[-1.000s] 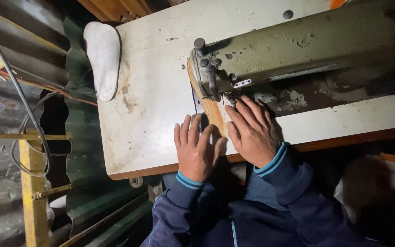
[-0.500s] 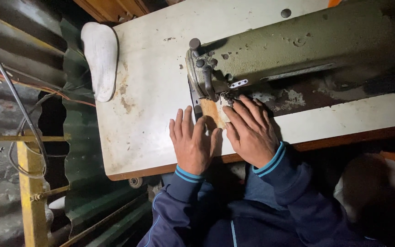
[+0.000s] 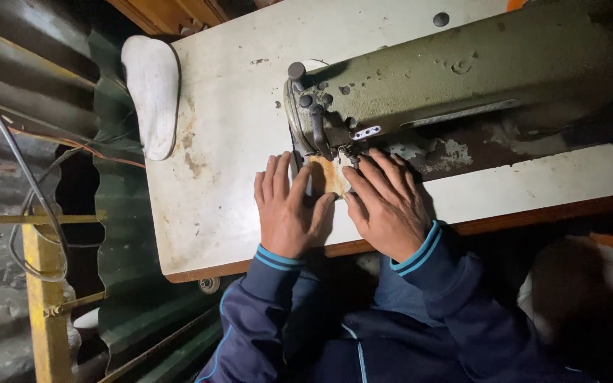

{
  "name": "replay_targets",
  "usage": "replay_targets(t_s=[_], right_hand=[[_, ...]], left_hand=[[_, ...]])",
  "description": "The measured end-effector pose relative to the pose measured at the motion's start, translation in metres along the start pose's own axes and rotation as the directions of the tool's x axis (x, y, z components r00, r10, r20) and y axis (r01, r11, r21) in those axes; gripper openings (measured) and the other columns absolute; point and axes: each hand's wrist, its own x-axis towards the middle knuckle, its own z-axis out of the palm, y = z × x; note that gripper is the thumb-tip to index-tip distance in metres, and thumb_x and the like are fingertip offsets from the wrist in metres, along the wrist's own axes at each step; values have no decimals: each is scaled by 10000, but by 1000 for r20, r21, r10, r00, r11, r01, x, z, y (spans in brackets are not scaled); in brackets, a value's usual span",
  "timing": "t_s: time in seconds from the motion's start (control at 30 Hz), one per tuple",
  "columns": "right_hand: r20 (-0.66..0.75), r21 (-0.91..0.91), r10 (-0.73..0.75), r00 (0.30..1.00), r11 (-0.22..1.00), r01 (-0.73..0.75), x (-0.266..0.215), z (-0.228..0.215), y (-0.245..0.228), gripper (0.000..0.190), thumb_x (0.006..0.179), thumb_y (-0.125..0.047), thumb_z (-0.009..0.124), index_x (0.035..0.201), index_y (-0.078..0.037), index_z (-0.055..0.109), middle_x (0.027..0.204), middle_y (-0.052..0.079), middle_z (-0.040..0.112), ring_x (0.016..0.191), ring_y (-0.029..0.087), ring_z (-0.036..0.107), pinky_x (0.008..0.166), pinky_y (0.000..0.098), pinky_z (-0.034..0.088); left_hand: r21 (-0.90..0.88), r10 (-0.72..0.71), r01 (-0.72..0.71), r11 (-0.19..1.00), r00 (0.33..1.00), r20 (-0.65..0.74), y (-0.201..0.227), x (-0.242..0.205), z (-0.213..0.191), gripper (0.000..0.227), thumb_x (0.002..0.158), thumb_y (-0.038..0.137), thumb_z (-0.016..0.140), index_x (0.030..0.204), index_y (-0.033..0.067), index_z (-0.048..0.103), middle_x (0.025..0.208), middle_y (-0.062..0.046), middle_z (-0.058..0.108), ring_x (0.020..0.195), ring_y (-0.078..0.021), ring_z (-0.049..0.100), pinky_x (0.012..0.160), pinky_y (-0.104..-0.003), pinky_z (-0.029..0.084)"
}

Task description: Using an industrial sewing machine to stitch the edges of shoe insoles.

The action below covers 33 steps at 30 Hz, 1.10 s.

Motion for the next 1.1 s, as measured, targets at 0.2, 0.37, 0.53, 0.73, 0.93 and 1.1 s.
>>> replay_targets(t_s=[0.2,0.37,0.53,0.73,0.93,1.1], right_hand=[[9,-11,2,1000,1000,-2,1,-2,-2,329,997,-264,616,1278,-108,688,1269,164,659,1364,363,528,1125,532,405],[24,4,9,1000,1000,-9,1,-2,-1,335,998,-250,610,1291,-104,678,1270,166,656,1369,369,522,1130,538,395],[42,-9,9,999,1000,-9,0,-1,0,342,999,-264,607,1298,-110,671,1283,165,652,1379,371,513,1133,544,389],[46,3,15,999,1000,-15,1,1,0,342,1006,-278,598,1297,-116,676,1247,171,657,1363,380,519,1129,549,385],[42,-9,18,999,1000,-18,1,2,0,343,999,-274,609,1301,-124,671,1261,175,652,1373,379,515,1129,545,389],[49,-15,20,999,1000,-20,0,2,1,357,1008,-292,587,1318,-130,661,1282,164,642,1395,361,496,1135,536,383]], left_hand=[[-32,112,-109,994,986,123,-20,19,-4,653,912,611,660,1389,168,609,1580,-256,402,1508,-493,281,1177,-706,140],[-48,143,-137,989,974,175,-31,32,0,640,904,666,628,1340,198,631,1583,-239,401,1525,-483,244,1178,-712,113],[-60,156,-147,987,966,207,-41,39,5,705,877,695,656,1407,232,620,1588,-254,395,1533,-494,202,1174,-721,71],[-62,168,-158,986,962,215,-43,44,3,813,847,745,660,1494,265,549,1621,-215,371,1548,-463,188,1197,-695,65],[-35,166,-162,986,957,238,-46,47,2,932,806,823,632,1545,275,488,1638,-194,355,1556,-453,155,1211,-670,46],[-15,165,-167,986,955,246,-48,49,4,978,790,847,630,1564,273,463,1659,-185,321,1562,-446,131,1214,-664,31]])
